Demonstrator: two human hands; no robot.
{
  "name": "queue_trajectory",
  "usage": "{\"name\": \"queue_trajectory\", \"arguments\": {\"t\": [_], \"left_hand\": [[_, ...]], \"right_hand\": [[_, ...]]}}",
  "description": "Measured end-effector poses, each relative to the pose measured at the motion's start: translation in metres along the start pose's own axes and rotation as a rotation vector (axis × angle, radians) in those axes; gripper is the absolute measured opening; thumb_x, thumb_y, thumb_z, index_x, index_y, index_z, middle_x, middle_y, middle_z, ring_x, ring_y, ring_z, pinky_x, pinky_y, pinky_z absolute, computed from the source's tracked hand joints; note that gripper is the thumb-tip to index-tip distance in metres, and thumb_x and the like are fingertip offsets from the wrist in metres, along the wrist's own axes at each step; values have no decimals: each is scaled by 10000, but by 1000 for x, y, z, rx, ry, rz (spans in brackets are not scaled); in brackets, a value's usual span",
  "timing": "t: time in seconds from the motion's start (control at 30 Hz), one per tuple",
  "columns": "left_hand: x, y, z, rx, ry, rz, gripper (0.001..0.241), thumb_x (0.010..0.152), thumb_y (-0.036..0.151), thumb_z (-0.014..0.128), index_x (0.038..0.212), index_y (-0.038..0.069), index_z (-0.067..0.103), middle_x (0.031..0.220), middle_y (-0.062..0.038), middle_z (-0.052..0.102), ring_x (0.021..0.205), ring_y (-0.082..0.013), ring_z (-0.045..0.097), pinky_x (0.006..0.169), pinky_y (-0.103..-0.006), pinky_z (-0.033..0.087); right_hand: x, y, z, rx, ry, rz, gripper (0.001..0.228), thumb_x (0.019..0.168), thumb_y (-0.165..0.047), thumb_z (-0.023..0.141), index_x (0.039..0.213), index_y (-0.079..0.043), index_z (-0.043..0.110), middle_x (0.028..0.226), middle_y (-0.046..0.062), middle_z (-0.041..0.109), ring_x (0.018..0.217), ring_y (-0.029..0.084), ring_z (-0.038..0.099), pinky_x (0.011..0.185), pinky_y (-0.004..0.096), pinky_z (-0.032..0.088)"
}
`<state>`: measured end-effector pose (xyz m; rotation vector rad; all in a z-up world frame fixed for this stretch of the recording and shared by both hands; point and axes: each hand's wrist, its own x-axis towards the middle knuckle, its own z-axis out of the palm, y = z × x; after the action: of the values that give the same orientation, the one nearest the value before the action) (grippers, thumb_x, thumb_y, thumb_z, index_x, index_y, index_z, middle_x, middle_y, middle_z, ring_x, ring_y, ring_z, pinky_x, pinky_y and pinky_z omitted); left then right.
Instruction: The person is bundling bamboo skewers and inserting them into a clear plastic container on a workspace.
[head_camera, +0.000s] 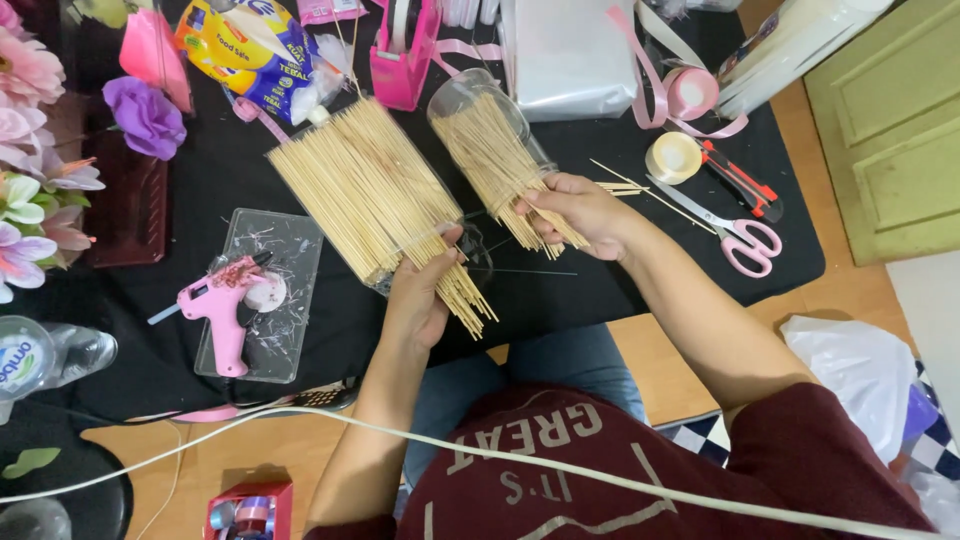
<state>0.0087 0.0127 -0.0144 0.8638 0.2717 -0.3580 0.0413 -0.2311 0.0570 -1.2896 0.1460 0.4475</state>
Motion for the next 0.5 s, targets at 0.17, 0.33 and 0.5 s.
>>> {"name": "queue_trajectory", "arguments": {"t": [0.17, 0.33, 0.5], "left_hand": [[-4, 1, 4, -8, 15, -1, 495, 894, -5, 697, 1376, 28, 587, 1316, -95, 689, 921, -132, 681, 856, -299, 569], [-6, 4, 6, -7, 15, -2, 500, 904, -9, 689, 1390, 14, 573, 1347, -113, 672, 930, -139, 673, 862, -311, 566], [-4, 2, 4, -14, 3, 20, 499, 895, 1, 702, 1381, 24, 588, 1327, -99, 682, 916, -127, 675, 855, -304, 566]], "right_hand": [[-22, -19, 24, 72, 43, -7, 299, 976, -59, 635, 1230, 65, 537, 955, 131, 644, 789, 153, 713, 657, 269, 598], [-37, -27, 28, 200, 15, 9, 479, 970, -83, 610, 1405, 65, 471, 1097, 142, 662, 1033, 237, 737, 901, 463, 619], [-37, -4, 9, 566, 13, 80, 492, 1000, -256, 550, 1432, -30, 481, 1237, 188, 633, 1206, 377, 651, 1015, 640, 506]]}}
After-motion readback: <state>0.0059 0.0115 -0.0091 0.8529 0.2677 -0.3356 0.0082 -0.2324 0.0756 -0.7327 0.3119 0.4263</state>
